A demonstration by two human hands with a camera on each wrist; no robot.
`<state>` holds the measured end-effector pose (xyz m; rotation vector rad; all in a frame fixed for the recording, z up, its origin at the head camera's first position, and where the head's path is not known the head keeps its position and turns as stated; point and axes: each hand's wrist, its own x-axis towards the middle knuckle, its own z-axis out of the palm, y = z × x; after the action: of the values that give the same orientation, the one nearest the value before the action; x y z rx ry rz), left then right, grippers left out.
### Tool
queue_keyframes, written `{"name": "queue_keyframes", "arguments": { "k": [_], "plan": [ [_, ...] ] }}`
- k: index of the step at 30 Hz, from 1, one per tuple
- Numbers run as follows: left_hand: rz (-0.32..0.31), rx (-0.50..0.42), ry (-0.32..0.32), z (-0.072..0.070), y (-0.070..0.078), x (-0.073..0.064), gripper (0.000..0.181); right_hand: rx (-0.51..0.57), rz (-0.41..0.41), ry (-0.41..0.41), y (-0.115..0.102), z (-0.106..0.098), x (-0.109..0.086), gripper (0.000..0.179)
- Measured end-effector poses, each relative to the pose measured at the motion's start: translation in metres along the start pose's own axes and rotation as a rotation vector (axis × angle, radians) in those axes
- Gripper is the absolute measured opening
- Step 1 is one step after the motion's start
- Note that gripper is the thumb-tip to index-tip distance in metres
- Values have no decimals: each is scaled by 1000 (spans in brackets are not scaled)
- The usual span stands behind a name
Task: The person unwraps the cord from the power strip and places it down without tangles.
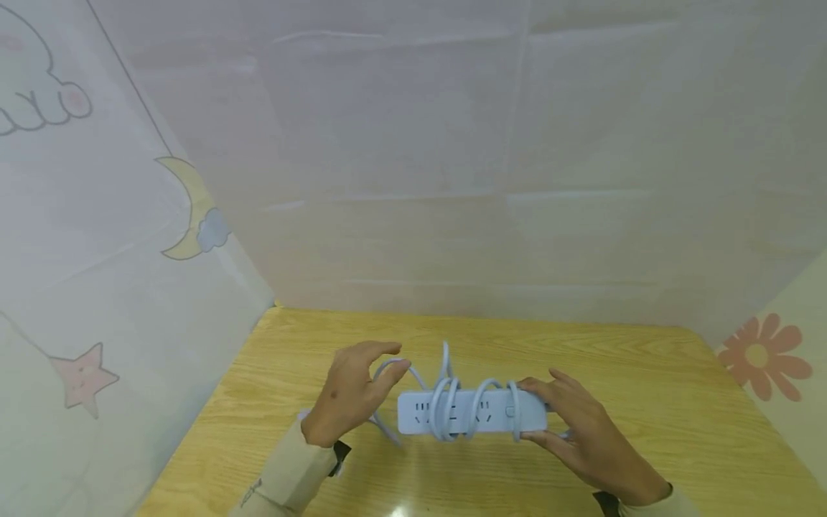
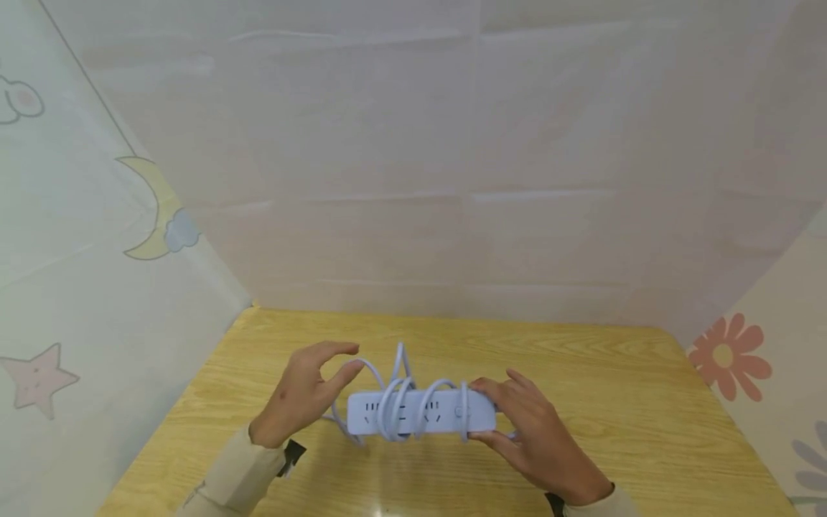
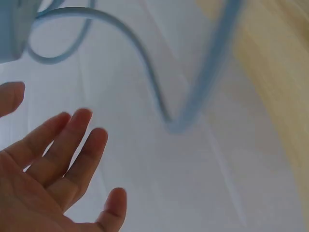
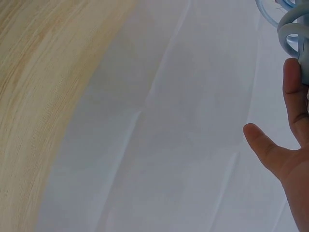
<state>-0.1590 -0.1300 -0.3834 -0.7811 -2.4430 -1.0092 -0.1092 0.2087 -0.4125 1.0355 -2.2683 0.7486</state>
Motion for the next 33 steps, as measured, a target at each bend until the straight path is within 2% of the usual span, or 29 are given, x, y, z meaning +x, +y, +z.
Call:
{"name": "queue_keyframes", "arguments": {
  "k": [3,8,10,13,17,20,24,26,31,33],
  "plan": [
    [49,-55,-72,-1,12,7,28,10,4,-6,0,1,-1,65],
    [185,-128,-188,5,23,16,33,20,3,-14,0,1,-1,64],
    [247,-117,-231,7,25,18,33,17,2,-14,-1,2,-1,64],
    [274,-91,-289,9,27,17,31,10,3,-10,-1,1,-1,64],
    [216,-70,-317,8,27,15,34,3,-2,-1,-2,1,-1,64],
    [145,-168,-344,6,23,15,40,-8,2,6,-2,0,-2,64],
    [-14,-336,-416,0,15,12,48,-8,26,15,-1,-2,-4,66],
    [-61,-375,-437,-2,11,10,50,4,33,27,0,-4,-4,66],
    [-72,-409,-428,-2,3,3,50,-9,55,79,0,-6,-4,65],
    [-99,-393,-407,-1,1,0,45,-25,53,111,0,-5,-4,64]
  ]
}}
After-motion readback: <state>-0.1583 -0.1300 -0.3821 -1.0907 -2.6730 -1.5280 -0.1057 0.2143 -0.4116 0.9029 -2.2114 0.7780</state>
